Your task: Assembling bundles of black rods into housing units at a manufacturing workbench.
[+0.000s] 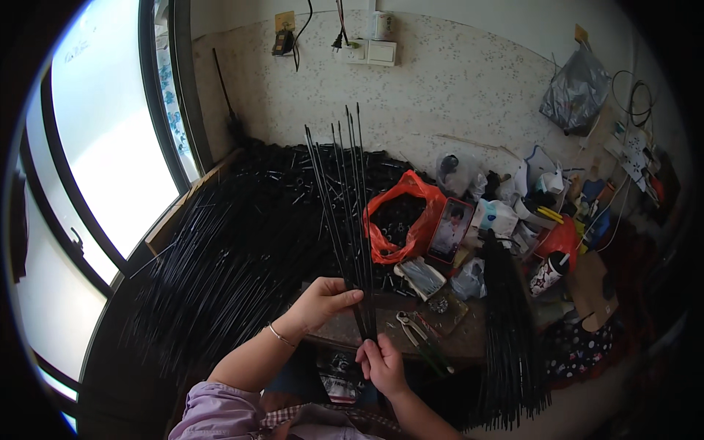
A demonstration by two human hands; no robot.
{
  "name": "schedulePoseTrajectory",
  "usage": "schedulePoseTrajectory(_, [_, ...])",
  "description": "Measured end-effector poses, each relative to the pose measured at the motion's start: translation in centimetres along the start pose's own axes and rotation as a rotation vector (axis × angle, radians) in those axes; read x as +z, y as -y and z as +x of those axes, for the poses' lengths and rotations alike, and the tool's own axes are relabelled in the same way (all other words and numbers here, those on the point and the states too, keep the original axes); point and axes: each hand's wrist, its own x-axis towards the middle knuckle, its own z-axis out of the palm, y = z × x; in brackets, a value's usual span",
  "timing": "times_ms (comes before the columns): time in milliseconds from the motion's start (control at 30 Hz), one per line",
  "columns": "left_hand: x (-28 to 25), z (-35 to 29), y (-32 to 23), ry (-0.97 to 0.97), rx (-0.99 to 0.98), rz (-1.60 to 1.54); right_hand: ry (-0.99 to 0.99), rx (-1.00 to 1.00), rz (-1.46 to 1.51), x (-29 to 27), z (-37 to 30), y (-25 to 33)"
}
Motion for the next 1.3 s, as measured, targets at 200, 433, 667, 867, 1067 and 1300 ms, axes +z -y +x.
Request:
schedulePoseTrajectory(200, [-1.8,-2.1,-0.7,-0.389,0.171,-0.28,-0.264,-0.293,-0.151,-1.1,2.2,-0.2])
schedulePoseTrajectory(433, [-5.6,-3.7,-1.5,-0.646,0.214,-0.35,-0.204,-0.231,0.044,-1.6,3.5,4.4])
schedulePoseTrajectory(667, [0.1,-1.1,-2.0,-0.462,0.264,-0.538,-0.245,-0.292,0.03,-0.7,4.0,6.3])
schedulePoseTrajectory(867, [3.6,0.9,0.2,0.025,0.028,-0.742,-0.134,-0.526,-0.267,0.5,3.2,1.2])
schedulePoseTrajectory(1067, [2.9,2.3,-2.2,-0.02,0.021,-0.558,0.132,0.142,-0.08,-1.7,-1.2,-5.2])
schedulePoseTrajectory(1300, [2.0,-0.1,0.9,0.132,0.18,-0.11,0.125,-0.028,0.179,-3.7,2.1,-5.9])
